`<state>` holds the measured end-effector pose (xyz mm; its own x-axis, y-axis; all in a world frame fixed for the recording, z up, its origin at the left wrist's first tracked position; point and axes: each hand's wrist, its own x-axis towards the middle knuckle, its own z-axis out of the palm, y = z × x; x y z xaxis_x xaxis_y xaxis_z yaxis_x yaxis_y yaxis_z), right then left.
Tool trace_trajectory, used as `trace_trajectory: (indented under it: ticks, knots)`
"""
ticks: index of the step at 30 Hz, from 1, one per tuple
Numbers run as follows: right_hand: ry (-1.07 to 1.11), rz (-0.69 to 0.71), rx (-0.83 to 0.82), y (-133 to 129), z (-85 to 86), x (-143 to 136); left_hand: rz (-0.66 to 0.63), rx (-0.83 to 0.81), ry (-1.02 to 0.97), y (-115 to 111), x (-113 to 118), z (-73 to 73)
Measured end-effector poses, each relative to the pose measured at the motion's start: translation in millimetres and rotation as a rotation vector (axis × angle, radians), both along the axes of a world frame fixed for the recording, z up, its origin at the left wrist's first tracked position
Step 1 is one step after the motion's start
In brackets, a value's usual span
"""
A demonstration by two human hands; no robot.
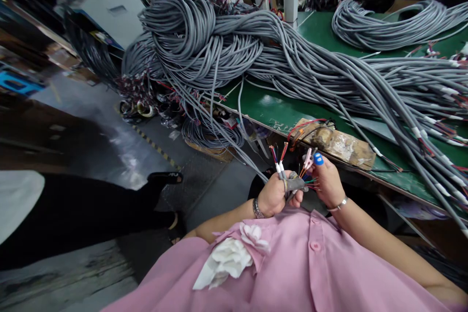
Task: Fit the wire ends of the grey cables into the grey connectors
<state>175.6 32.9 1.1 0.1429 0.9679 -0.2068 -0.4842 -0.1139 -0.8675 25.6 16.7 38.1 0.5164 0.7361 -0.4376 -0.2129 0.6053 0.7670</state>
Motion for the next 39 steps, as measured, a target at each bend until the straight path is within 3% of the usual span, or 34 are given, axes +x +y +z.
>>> trace_trajectory:
  ticks: [3, 8, 18, 24, 29, 36, 39]
  knots:
    - [-0.048, -0.021, 0.019, 0, -0.1, 0, -0.005, 0.011, -0.010, 1, 1, -3.6]
    - [0.228, 0.169, -0.145, 5, 8.6, -2, -0.002, 0.013, -0.004, 2, 2, -5.9]
    - [0.308, 0.161, -0.154, 7, 6.1, -2, -0.015, -0.024, -0.002, 3, 3, -12.7]
    - [0.388, 0.200, -0.152, 2, 10.5, 0, -0.004, -0.018, 0.003, -2, 0, -9.0]
    - [0.379, 0.310, -0.161, -1, 11.8, 6, 0.009, 0.009, 0.023, -9, -2, -2.1]
    - [0.168, 0.157, -0.042, -4, 6.6, 5, 0.088, 0.050, 0.040, -9, 1, 3.1]
    - [0.186, 0.145, -0.078, -3, 7.6, 2, 0.107, 0.054, 0.033, -8, 3, 2.7]
